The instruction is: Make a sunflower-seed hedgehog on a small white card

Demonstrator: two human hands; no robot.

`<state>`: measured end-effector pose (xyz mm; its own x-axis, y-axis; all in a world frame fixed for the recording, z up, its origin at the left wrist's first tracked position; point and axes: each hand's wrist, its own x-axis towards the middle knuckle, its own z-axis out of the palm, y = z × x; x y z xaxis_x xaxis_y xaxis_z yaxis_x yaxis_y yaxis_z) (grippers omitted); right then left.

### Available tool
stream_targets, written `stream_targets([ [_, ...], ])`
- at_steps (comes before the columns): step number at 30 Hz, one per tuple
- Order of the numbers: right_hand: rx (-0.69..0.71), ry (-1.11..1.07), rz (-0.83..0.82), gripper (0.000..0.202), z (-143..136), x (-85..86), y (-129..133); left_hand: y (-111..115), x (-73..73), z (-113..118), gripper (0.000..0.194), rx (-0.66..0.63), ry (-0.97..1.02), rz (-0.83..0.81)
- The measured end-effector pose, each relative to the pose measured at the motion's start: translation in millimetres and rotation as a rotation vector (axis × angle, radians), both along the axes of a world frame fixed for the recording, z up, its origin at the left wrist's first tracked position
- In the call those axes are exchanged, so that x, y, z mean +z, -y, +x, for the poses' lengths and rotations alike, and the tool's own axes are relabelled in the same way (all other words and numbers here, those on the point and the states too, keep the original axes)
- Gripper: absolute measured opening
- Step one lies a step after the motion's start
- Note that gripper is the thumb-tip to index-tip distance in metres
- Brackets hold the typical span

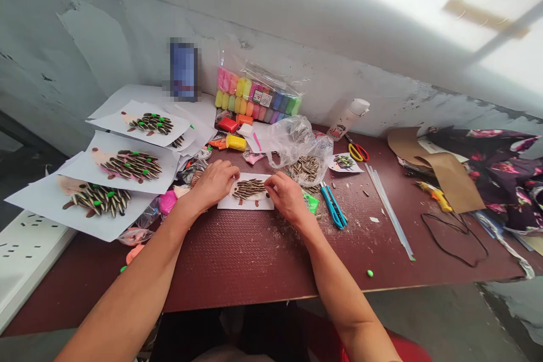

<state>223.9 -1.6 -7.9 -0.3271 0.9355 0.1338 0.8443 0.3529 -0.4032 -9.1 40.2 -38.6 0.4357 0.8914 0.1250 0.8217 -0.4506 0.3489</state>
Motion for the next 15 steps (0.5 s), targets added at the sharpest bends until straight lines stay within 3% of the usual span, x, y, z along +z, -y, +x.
stream_targets([
  [7,-0.321,0.097,0.004,0.020,36.5,8.0,-14.4,-0.6,-1.5,-1.5,0.028,-0.010,0.005,-0.003],
  [15,-0.362,0.155,-0.151,0.019,46.8,14.4,-16.7,-1.7,-0.6,-2.7,0.027,-0.028,0.000,0.016],
])
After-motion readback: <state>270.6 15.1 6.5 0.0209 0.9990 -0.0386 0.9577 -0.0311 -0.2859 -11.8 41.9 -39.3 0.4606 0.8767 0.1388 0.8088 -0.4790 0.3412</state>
